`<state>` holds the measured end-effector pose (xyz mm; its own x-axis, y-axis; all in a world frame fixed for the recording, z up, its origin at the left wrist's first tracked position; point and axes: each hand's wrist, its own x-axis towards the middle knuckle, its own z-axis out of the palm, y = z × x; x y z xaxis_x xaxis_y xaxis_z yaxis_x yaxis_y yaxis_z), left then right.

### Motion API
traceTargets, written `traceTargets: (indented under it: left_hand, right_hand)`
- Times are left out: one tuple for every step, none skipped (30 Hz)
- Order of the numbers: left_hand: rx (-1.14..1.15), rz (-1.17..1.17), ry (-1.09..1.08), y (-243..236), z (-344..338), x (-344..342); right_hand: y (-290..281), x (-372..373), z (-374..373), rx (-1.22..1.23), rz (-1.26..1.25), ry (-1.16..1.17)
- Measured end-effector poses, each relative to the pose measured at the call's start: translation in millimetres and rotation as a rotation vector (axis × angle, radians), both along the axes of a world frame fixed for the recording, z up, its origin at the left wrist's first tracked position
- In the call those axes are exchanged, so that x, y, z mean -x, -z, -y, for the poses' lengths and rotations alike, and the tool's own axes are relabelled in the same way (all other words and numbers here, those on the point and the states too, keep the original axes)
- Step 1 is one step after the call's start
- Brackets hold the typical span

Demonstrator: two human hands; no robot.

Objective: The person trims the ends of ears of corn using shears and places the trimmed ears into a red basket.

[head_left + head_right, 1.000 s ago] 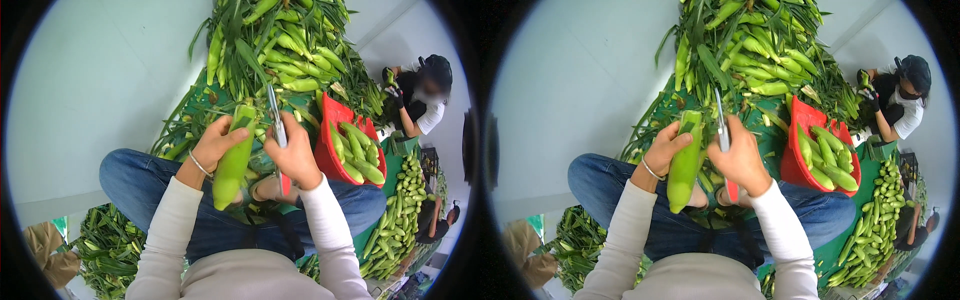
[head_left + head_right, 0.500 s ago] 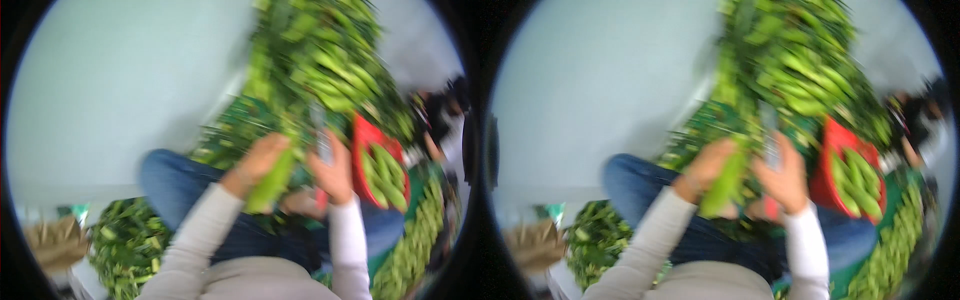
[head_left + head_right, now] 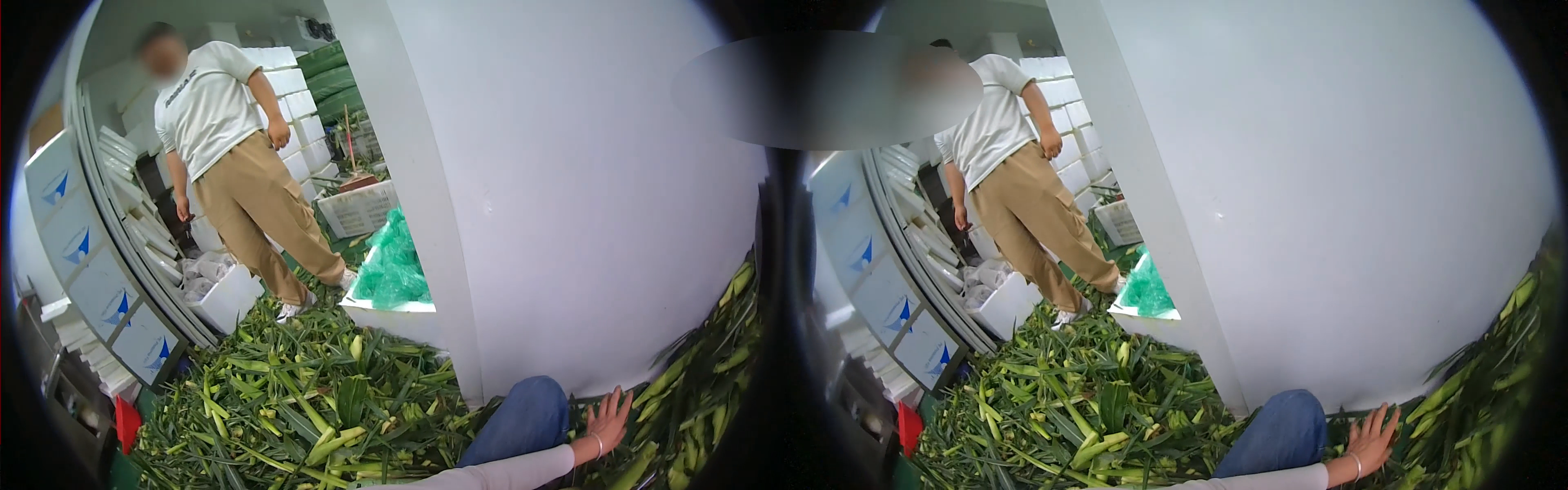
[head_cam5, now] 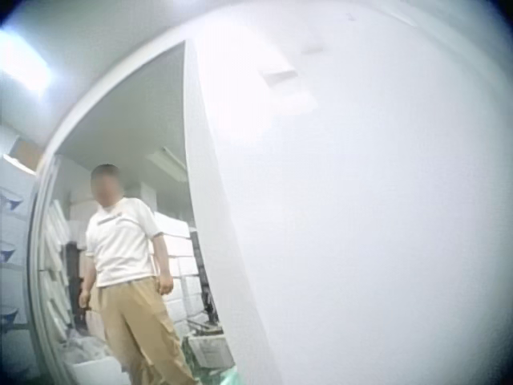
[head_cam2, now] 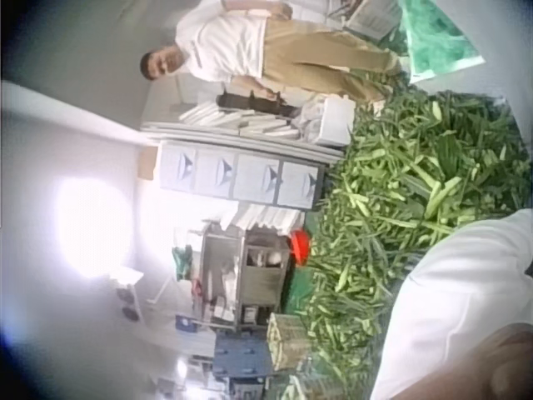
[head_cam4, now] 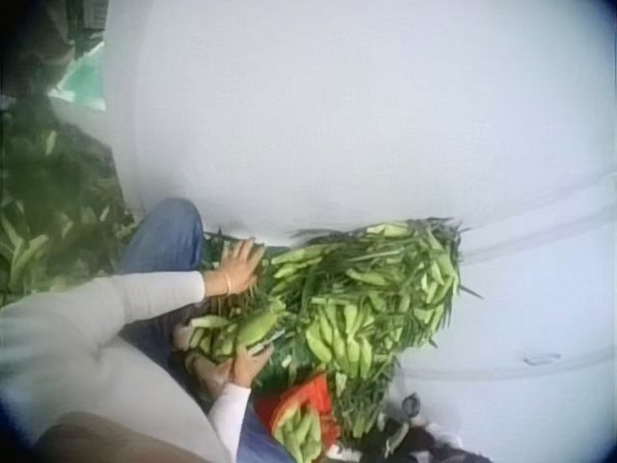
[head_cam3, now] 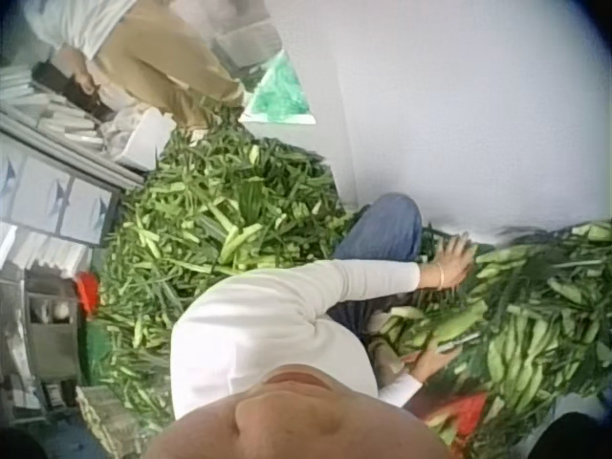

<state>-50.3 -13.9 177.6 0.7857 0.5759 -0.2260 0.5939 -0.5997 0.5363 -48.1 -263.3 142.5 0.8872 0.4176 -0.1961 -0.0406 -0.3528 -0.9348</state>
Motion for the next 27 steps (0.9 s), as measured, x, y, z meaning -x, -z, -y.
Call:
traceTargets:
  left_hand:
    - [0.062, -0.023, 0.09, -20.9, 1.1, 2.3]
    - [0.122, -0.047, 0.183, -45.3, 3.5, 9.5]
    - [0.128, 0.097, 0.228, -54.1, 2.6, 13.0]
    - [0.12, 0.1, 0.219, -43.2, -0.8, 5.4]
    - [0.53, 0.132, 0.187, -18.8, -2.6, -9.0]
    - [0.939, 0.166, 0.159, 3.2, 0.5, -21.4]
    - [0.908, 0.202, 0.181, 22.7, 11.0, -27.7]
    - [0.877, 0.236, 0.206, 32.2, 20.8, -32.9]
    - [0.743, 0.144, 0.358, -81.6, 30.9, 6.6]
    - [0.729, 0.151, 0.347, -85.2, 30.7, 13.8]
    - [0.874, 0.145, 0.266, -83.6, 30.3, 16.6]
    - [1.02, 0.133, 0.19, -79.5, 31.9, 18.7]
    - [1.106, 0.12, 0.141, -58.4, 32.6, 13.2]
    - [1.124, 0.123, 0.184, -36.2, 31.4, 2.7]
    - [1.202, 0.091, 0.155, -20.5, 28.4, -1.5]
    - [1.282, 0.057, 0.125, -4.2, 25.3, -4.1]
    - [1.333, 0.094, 0.128, 2.7, 25.3, -2.8]
    - [1.356, 0.129, 0.172, 7.6, 23.7, -0.8]
    - [1.371, 0.154, 0.168, 3.7, 29.2, -0.6]
    - [1.389, 0.174, 0.164, 1.3, 36.2, 1.9]
    - [1.399, 0.166, 0.178, 0.8, 41.0, 2.3]
    - [1.46, 0.284, 0.156, -0.5, 51.4, 2.2]
    - [1.527, 0.391, 0.133, 0.8, 64.5, 3.7]
    - [1.447, 0.239, 0.306, -47.9, 62.3, 20.4]
    - [1.488, 0.406, 0.236, -68.1, 75.1, 28.6]
    - [1.525, 0.606, 0.164, -84.7, 78.0, 46.2]
    - [1.42, 0.801, 0.181, -92.4, 80.7, 58.5]
  right_hand:
    - [-10.8, -3.6, -3.2, 0.18, 0.105, 0.046]
    - [-17.6, -7.2, -3.4, 0.168, 0.109, 0.057]
    - [-23.3, -8.5, -4.7, 0.145, 0.178, 0.021]
    - [-28.0, -8.3, -6.8, 0.126, 0.246, -0.023]
    - [-31.9, -6.9, -8.1, 0.118, 0.249, -0.031]
    - [-35.0, -5.7, -8.7, 0.166, 0.322, -0.051]
    - [-37.8, -3.8, -10.8, 0.212, 0.395, -0.064]
    - [-42.8, 0.1, -13.6, 0.204, 0.402, -0.055]
    - [-47.1, -1.7, -4.6, 0.215, 0.404, 0.011]
    - [-51.6, 1.7, -6.7, 0.197, 0.415, -0.018]
    - [-47.3, 1.2, -6.1, 0.172, 0.396, -0.019]
    - [-47.6, 3.3, -5.2, 0.169, 0.399, -0.013]
    - [-47.9, 6.5, -4.2, 0.157, 0.419, -0.024]
    - [-49.5, 9.8, -0.7, 0.172, 0.457, -0.01]
    - [-47.7, 13.9, -1.6, 0.174, 0.529, -0.003]
    - [-52.3, 17.7, -1.0, 0.267, 0.583, -0.034]
    - [-56.6, 22.8, -1.3, 0.264, 0.568, -0.034]
    - [-57.6, 27.1, -3.9, 0.253, 0.554, -0.039]
    - [-45.2, 26.1, -2.1, 0.172, 0.561, -0.036]
    - [-38.2, 26.6, 2.1, 0.184, 0.565, -0.025]
    - [-37.7, 28.3, 3.6, 0.159, 0.544, -0.014]
    - [-37.6, 30.4, 9.1, 0.147, 0.523, 0.005]
    - [-32.7, 29.5, 7.4, 0.067, 0.485, 0.019]
    - [-20.6, 24.5, 20.1, 0.165, 0.508, 0.121]
    - [-2.9, 17.2, 6.4, -0.215, 0.422, 0.111]
    - [-11.7, 19.8, -6.3, -0.289, 0.301, 0.105]
    - [-30.6, 24.6, -23.7, -0.327, 0.198, 0.069]
